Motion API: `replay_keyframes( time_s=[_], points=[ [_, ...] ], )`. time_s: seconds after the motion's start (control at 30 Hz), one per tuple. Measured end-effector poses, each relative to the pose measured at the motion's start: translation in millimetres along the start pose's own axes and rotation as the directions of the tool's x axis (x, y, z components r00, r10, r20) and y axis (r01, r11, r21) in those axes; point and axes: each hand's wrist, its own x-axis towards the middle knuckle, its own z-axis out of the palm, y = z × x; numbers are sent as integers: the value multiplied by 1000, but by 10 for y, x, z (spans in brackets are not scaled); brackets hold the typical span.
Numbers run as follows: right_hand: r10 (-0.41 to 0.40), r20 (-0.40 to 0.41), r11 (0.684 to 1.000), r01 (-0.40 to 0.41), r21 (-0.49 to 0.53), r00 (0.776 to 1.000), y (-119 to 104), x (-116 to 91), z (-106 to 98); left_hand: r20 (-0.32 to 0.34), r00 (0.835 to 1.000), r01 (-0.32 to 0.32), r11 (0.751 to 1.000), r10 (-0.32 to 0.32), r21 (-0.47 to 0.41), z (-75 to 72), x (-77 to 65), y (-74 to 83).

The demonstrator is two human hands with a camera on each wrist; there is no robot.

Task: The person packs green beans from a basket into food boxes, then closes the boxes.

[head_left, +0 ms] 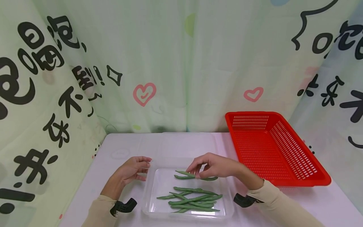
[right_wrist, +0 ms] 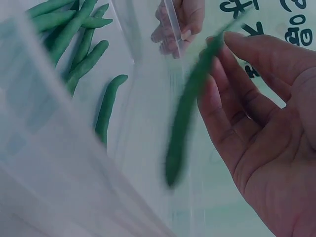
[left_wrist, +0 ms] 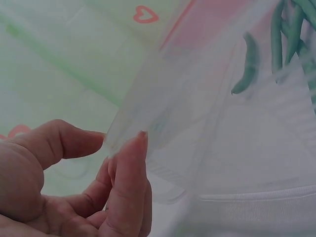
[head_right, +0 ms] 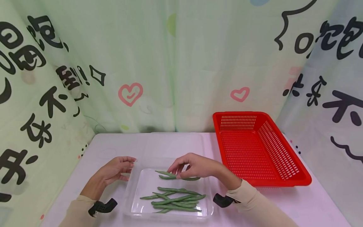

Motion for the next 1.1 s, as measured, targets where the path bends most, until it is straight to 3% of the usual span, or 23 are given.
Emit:
replay_keyframes(
  time_s=[0.13,0.27,0.43,0.6,0.77,0.83,0.93,1.03,1.1],
  points=[
    [53,-63,998,-54,-23,997,5,5,6,-1,1000,-1,1000,1,4,-2,-7,9],
    [109,-225,993,-114,-9,968,19,3,-12,4,1000,-3,1000,3,7,-4,-8,18],
    [169,-413,986,-148,82,895,53,-7,-19,21,1000,-6,1000,6,6,-15,-5,23],
    [250,-569,965,-154,212,784,108,-10,-22,52,998,-22,999,21,28,-35,15,37],
    [412,-667,903,-177,392,621,167,-49,-72,33,999,-30,999,29,42,-43,99,96],
    [470,-670,867,-158,473,574,185,-78,-89,29,999,-42,999,41,24,-42,134,136],
    [540,-647,799,-87,595,538,205,-116,-100,62,996,-65,997,67,-44,-49,187,188],
    [594,-611,730,-32,683,524,227,-136,-92,104,990,-75,986,91,-149,-60,239,220],
    [619,-595,702,-23,711,512,238,-139,-78,129,986,-74,975,102,-210,-69,276,224]
  ],
)
